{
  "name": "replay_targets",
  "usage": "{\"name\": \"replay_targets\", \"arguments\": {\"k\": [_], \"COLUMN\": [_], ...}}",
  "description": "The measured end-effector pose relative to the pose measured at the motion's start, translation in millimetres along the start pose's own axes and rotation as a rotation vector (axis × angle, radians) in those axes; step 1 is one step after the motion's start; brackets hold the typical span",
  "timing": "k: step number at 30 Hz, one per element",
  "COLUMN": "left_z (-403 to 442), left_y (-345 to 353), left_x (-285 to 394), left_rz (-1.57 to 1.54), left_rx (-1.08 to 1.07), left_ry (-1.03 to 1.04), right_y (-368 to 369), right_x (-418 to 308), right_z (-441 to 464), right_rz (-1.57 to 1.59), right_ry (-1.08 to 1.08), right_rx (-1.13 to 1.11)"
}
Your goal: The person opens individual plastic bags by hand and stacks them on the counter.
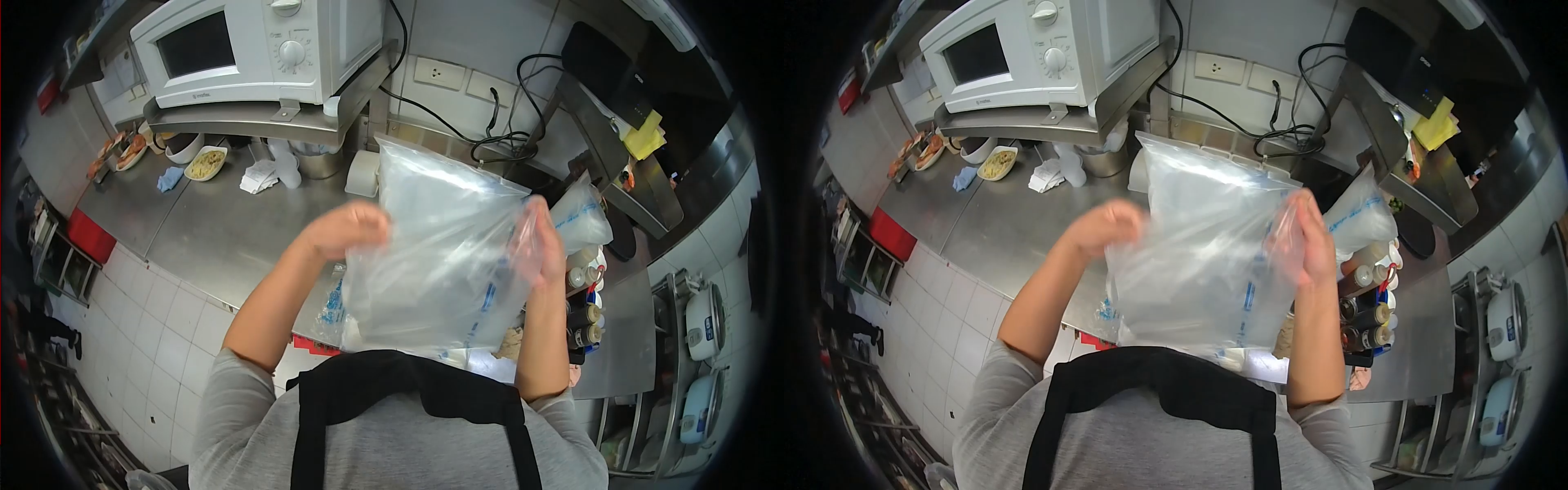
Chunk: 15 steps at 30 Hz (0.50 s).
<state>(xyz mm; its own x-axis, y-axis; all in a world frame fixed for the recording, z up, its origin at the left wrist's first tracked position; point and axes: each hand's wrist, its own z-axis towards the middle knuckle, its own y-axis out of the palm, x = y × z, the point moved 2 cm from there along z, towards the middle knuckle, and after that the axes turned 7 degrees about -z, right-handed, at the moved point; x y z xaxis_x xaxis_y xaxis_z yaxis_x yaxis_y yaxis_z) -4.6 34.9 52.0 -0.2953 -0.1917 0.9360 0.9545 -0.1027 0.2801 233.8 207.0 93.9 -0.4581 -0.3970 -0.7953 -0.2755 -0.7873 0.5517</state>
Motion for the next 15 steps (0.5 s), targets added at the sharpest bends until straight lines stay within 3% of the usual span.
{"name": "replay_targets", "arguments": {"k": [1,3,4,7,8,9,12,13,15], "left_z": [10,34,45,82,79,75,53,30,22], "left_y": [-5,-4,-7,-105,-101,-106,-135,-112,-88], "left_x": [4,20,30,-31,-43,-67,-186,-193,-169], "left_rz": [-0.179,-0.307,-0.370,0.017,0.067,0.178,0.989,0.729,0.880], "left_rx": [0.127,0.299,0.382,0.529,0.585,0.643,0.848,0.854,0.945], "left_ry": [0.176,0.217,0.240,0.188,0.141,0.072,-0.126,-0.112,-0.127], "right_y": [0,2,-8,-54,-77,-65,-149,-168,-172], "right_x": [-3,-6,-2,40,62,68,188,217,208], "right_z": [9,29,39,58,61,48,27,21,29], "right_rz": [-0.085,-0.254,-0.286,-0.356,-0.379,-0.510,-0.516,-0.555,-0.713], "right_ry": [-0.039,-0.118,-0.105,-0.079,-0.109,0.018,0.204,0.211,0.180], "right_rx": [0.124,0.372,0.379,0.403,0.402,0.567,0.750,0.778,0.700]}}
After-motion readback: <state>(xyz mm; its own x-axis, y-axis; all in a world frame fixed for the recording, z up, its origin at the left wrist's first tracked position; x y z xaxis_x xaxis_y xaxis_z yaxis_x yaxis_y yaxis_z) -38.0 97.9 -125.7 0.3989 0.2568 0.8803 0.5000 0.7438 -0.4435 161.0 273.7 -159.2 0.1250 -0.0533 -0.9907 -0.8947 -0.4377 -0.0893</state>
